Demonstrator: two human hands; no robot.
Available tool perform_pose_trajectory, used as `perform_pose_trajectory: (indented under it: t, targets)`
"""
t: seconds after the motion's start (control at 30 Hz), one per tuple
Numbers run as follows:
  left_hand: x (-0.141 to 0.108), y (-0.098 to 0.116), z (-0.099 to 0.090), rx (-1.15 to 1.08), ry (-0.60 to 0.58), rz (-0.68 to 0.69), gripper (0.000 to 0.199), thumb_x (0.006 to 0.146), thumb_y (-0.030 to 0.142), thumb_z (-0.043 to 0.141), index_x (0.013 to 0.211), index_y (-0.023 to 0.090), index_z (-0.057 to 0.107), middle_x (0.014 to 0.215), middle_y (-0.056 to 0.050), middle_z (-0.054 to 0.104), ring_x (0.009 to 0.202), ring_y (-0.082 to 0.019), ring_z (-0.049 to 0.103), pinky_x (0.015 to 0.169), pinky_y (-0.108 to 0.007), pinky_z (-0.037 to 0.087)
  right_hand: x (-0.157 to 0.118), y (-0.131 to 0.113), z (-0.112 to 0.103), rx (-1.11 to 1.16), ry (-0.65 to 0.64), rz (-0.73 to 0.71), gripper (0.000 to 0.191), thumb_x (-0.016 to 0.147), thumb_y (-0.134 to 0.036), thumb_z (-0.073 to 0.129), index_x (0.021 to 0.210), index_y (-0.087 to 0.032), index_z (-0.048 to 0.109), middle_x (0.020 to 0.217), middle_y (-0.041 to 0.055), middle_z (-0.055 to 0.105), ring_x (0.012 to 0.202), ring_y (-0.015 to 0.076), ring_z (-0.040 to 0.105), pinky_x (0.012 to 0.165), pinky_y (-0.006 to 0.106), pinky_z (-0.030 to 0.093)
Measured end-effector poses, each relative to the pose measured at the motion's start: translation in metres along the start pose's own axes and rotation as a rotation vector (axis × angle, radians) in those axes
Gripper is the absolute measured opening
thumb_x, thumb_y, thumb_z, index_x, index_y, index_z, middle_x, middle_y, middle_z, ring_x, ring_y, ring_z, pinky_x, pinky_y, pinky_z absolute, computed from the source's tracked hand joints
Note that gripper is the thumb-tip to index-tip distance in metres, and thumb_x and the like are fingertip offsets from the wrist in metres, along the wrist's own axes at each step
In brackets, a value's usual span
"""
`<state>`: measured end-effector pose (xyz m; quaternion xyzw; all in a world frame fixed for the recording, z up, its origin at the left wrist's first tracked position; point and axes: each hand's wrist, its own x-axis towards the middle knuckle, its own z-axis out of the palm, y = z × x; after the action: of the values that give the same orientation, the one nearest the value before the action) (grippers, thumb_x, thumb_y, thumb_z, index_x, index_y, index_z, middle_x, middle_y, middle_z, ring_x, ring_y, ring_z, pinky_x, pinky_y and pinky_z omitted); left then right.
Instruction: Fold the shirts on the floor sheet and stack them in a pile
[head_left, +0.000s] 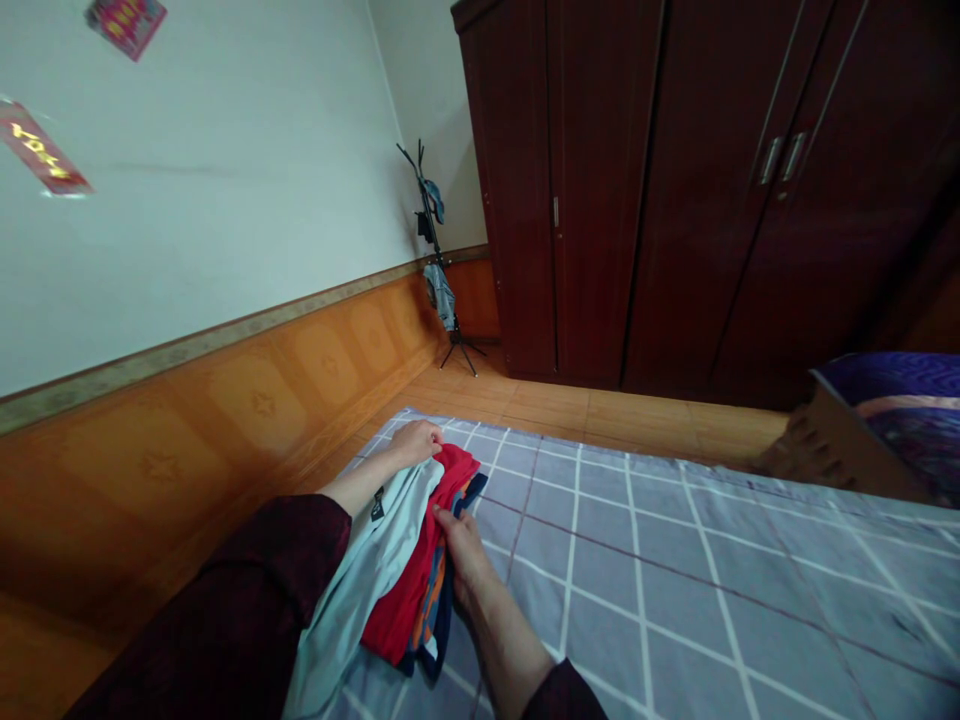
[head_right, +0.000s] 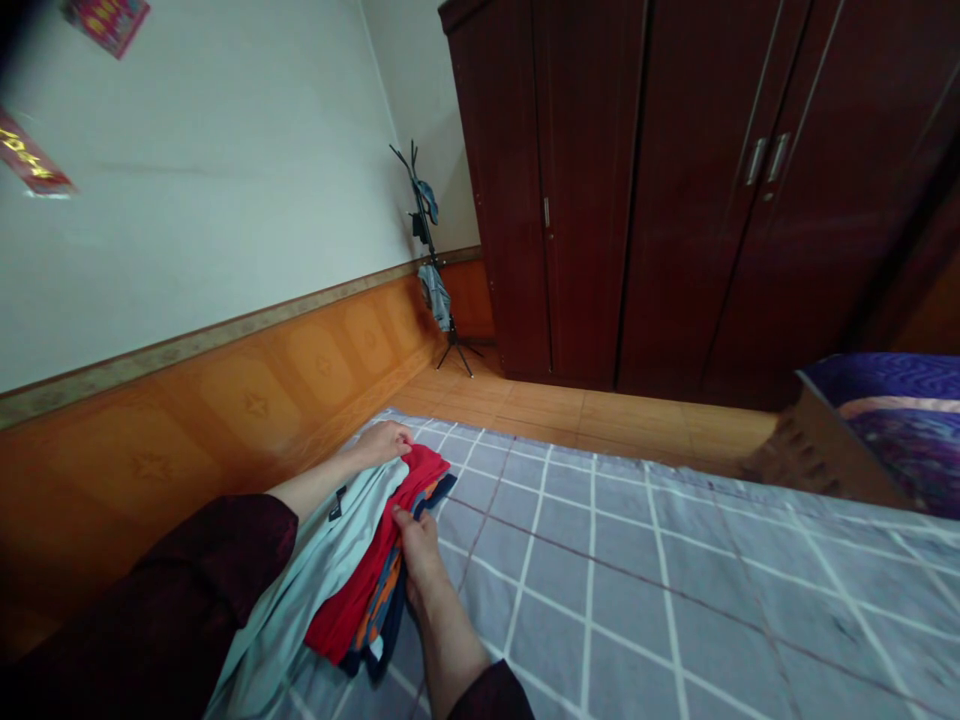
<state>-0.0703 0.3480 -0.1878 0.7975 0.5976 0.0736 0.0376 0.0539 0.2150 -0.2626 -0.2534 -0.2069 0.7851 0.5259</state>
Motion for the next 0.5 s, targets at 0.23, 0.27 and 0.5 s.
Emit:
perform_pose_trajectory:
  t: [0.23, 0.27, 0.5]
  targets:
    - [-0.014, -0.003, -0.004, -0.005, 0.11, 0.033, 0.02, 0.08, 0.024, 0.053, 0.083, 0.02, 0.073, 0.087, -0.004, 0.069, 0.084, -0.018, 0.061, 0.077, -0.025, 0.042, 0.001, 0.002, -0.001, -0.001, -0.007, -0.008, 0.033, 0.065, -0.031, 0.067, 0.094, -0.016, 0.067, 0.088, 0.0088, 0.073, 0.083, 0.0285, 0.069, 0.082, 0.043, 0.051]
    - [-0.015, -0.002, -0.003, -0.005, 0.107, 0.039, 0.02, 0.08, 0.026, 0.054, 0.086, 0.021, 0.072, 0.089, -0.004, 0.069, 0.085, -0.018, 0.061, 0.078, -0.025, 0.042, 0.002, 0.003, -0.002, 0.002, -0.009, -0.01, 0.033, 0.065, -0.031, 0.067, 0.095, -0.016, 0.066, 0.088, 0.0084, 0.073, 0.083, 0.0284, 0.069, 0.082, 0.043, 0.051]
    - [-0.008, 0.013, 0.01, 0.022, 0.036, 0.057, 0.01, 0.075, 0.021, 0.06, 0.079, 0.02, 0.069, 0.085, -0.003, 0.065, 0.08, -0.018, 0.06, 0.071, -0.025, 0.042, 0.007, 0.009, -0.004, 0.021, 0.023, -0.028, 0.037, 0.06, -0.033, 0.071, 0.093, -0.017, 0.066, 0.082, 0.0068, 0.073, 0.087, 0.0282, 0.068, 0.085, 0.041, 0.05]
